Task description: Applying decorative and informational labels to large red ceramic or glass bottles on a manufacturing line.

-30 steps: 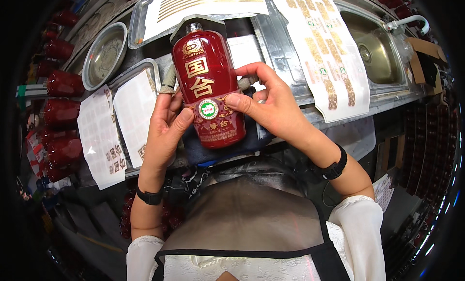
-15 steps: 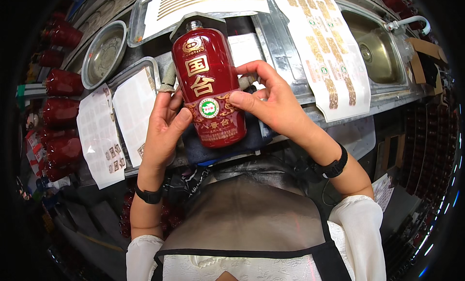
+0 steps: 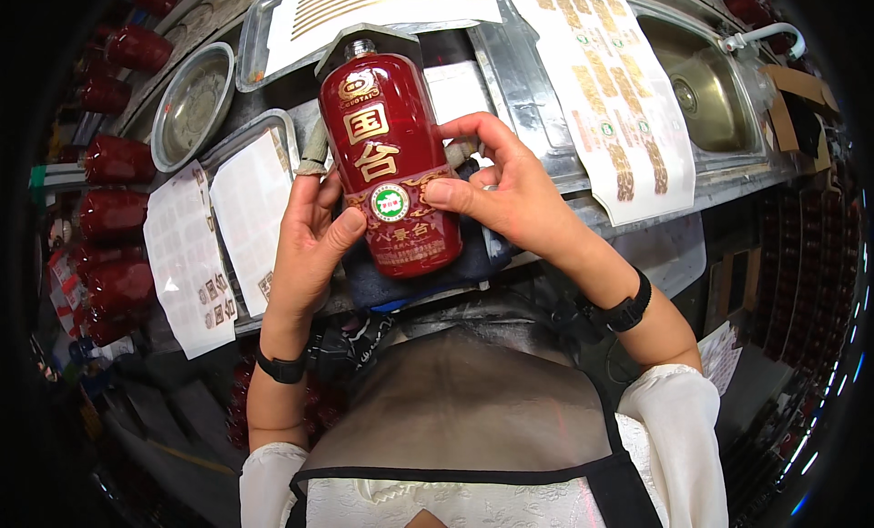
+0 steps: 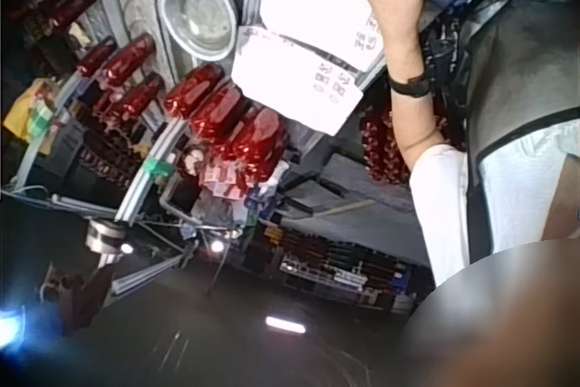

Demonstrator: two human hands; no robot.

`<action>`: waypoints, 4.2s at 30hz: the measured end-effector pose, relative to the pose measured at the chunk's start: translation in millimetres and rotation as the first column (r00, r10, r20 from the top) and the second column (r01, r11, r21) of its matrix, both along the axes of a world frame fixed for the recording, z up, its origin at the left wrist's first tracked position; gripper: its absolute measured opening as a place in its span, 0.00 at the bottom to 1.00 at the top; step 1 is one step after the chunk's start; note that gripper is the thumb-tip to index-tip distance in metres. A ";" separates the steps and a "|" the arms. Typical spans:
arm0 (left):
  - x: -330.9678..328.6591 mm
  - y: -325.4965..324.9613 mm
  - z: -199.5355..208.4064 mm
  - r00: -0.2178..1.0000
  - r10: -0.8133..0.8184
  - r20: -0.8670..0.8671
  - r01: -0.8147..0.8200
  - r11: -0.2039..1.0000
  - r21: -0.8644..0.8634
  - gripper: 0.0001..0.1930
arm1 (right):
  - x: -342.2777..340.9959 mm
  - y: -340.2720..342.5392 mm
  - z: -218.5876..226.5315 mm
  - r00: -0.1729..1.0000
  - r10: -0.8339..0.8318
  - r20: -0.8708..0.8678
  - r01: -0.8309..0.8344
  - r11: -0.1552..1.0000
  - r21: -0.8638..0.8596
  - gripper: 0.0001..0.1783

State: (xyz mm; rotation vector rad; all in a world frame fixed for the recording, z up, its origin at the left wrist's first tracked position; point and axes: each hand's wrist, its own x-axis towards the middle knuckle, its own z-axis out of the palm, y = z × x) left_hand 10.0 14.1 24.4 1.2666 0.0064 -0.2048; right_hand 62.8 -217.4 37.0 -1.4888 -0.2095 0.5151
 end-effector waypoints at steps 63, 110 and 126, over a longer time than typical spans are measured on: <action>2.5 -17.2 19.8 0.997 0.078 -0.028 -0.079 0.996 -0.035 0.37 | 7.6 1.2 -3.5 0.996 0.034 -0.083 -0.026 0.995 0.098 0.24; -20.0 16.6 2.1 0.984 0.041 0.171 -0.063 0.990 0.129 0.40 | -51.9 8.5 59.8 0.388 0.318 0.865 0.069 0.926 -0.371 0.14; -33.8 3.3 5.6 0.990 0.071 0.125 -0.070 0.997 -0.011 0.38 | -53.9 33.5 49.4 0.053 0.363 0.930 0.195 0.910 -0.367 0.10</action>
